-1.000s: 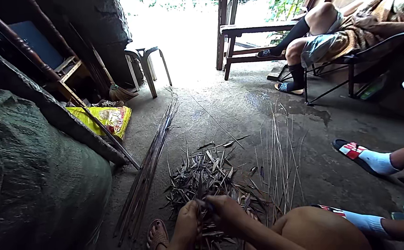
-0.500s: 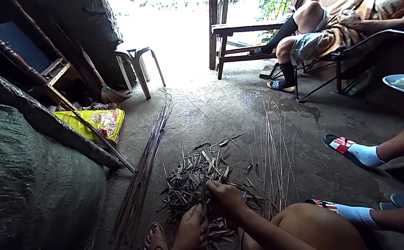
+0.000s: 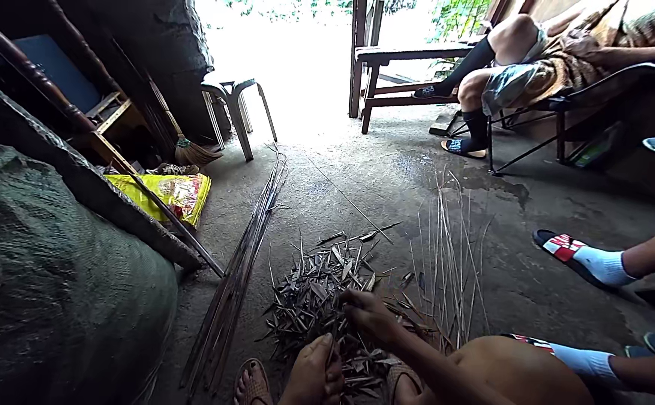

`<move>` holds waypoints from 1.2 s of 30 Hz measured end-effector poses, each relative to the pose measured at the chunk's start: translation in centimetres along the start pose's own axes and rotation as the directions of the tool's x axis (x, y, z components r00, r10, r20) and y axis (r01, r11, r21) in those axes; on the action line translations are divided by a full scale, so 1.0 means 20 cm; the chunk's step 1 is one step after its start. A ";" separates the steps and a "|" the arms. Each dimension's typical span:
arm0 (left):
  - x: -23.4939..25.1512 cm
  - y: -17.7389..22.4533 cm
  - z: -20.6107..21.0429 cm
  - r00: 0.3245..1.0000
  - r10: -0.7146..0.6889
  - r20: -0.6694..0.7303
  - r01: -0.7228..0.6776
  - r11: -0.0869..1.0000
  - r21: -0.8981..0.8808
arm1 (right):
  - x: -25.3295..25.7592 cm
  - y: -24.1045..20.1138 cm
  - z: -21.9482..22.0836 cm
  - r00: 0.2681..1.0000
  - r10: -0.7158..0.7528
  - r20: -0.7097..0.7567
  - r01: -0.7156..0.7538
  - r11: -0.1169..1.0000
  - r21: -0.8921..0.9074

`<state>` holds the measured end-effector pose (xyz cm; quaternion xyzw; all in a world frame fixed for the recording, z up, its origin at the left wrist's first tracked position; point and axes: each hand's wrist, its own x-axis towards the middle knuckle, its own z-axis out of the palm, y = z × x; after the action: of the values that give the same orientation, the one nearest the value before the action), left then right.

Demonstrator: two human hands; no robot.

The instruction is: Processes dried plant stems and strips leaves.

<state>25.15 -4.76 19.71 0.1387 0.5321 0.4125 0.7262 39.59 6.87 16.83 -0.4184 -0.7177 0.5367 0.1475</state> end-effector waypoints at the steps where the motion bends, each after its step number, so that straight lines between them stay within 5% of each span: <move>1: 0.00 0.00 0.00 1.000 -0.002 0.019 0.002 1.000 -0.024 | -0.01 -0.02 0.01 1.000 -0.003 0.028 0.008 0.987 -0.161; 3: 0.00 0.01 0.00 0.999 -0.001 0.047 0.004 0.997 -0.073 | -0.03 -0.04 0.05 0.998 0.029 0.048 -0.010 0.929 -0.369; 5: 0.01 0.01 0.00 0.999 -0.005 0.033 0.008 0.998 -0.070 | -0.02 -0.01 0.07 1.000 0.021 -0.006 -0.022 0.933 -0.360; 8: 0.02 0.00 0.00 0.998 0.033 -0.048 -0.031 0.999 0.034 | -0.01 0.04 0.07 0.994 0.004 -0.105 0.002 0.999 0.051; 11: 0.03 0.00 0.01 0.993 0.086 -0.077 -0.074 0.985 0.155 | -0.03 0.01 0.06 0.997 0.080 0.000 -0.074 0.912 0.404; 14: 0.03 -0.02 0.01 0.995 0.090 -0.049 -0.078 0.974 0.214 | -0.03 -0.01 0.07 0.993 0.100 0.055 -0.114 0.894 0.434; 19: -0.01 -0.05 0.01 0.997 0.073 -0.032 -0.058 0.941 0.335 | 0.01 -0.01 -0.01 0.976 0.168 -0.140 -0.080 0.871 0.485; 21: -0.01 -0.06 0.01 0.994 0.072 -0.078 -0.045 0.951 0.307 | 0.02 0.02 -0.04 0.965 0.148 -0.215 -0.064 0.933 0.355; 23: 0.01 -0.04 0.00 0.989 0.066 -0.131 -0.034 0.971 0.236 | -0.02 0.02 -0.04 0.974 0.034 -0.224 -0.044 0.998 -0.042; 26: 0.03 -0.01 -0.02 0.987 0.051 -0.151 -0.031 0.990 0.136 | -0.12 -0.04 0.07 0.988 -0.139 -0.060 0.102 0.903 -0.418; 29: 0.00 0.02 0.02 0.987 0.040 -0.155 -0.029 0.997 0.070 | -0.15 -0.01 0.20 0.927 -0.373 -0.030 0.291 0.768 -0.570; 31: -0.01 0.01 0.02 0.989 0.029 -0.145 -0.017 0.996 0.082 | -0.13 0.02 0.21 0.893 -0.437 -0.107 0.273 0.715 -0.643; 36: 0.00 -0.02 0.01 0.996 0.041 -0.081 -0.031 0.992 0.126 | -0.03 0.02 0.09 0.964 -0.208 -0.168 0.045 0.746 -0.664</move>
<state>25.43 -5.06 19.53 0.1760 0.5843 0.3969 0.6856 38.91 5.22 16.00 -0.4530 -0.8644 0.1880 0.1109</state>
